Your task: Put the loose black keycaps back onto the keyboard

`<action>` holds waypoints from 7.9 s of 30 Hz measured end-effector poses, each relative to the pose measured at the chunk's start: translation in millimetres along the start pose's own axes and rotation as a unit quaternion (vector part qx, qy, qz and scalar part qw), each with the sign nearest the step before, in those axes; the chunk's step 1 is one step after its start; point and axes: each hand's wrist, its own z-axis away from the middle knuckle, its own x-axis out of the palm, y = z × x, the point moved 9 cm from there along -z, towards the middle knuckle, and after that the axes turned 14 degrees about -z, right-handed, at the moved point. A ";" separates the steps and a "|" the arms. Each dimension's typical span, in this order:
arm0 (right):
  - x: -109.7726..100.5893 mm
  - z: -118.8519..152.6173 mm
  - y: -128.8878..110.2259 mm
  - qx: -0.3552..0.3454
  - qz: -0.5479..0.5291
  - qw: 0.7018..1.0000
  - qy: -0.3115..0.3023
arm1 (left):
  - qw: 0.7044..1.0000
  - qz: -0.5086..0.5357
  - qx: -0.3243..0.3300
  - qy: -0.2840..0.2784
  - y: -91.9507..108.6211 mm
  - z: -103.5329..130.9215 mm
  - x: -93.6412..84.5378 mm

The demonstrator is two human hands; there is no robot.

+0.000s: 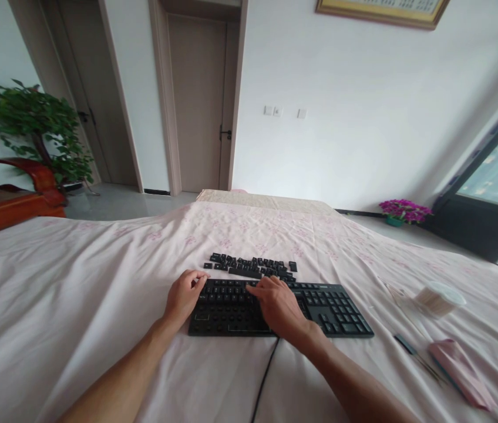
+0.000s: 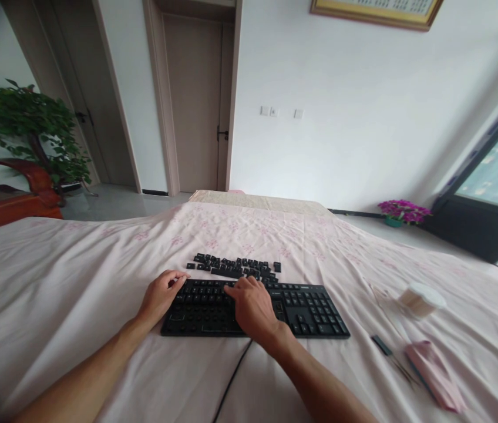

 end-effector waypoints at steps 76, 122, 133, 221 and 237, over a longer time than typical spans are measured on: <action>4.6 13.9 3.2 -0.073 0.061 0.995 0.040 | 1.000 -0.004 0.004 0.006 -4.4 -1.3 2.9; 14.8 20.3 -23.6 -0.063 0.143 0.988 -0.018 | 1.000 -0.010 0.004 0.006 -1.2 0.1 0.0; -13.8 -56.7 96.8 0.098 -0.036 0.995 0.006 | 1.000 0.002 -0.002 -0.001 -2.1 0.0 2.2; 45.9 2.1 -6.3 0.207 -0.745 0.634 0.022 | 0.972 0.098 0.190 0.094 108.8 55.7 -31.3; 63.3 6.8 -13.0 0.225 -0.811 0.537 -0.060 | 0.968 0.056 0.233 0.070 117.7 52.9 -32.4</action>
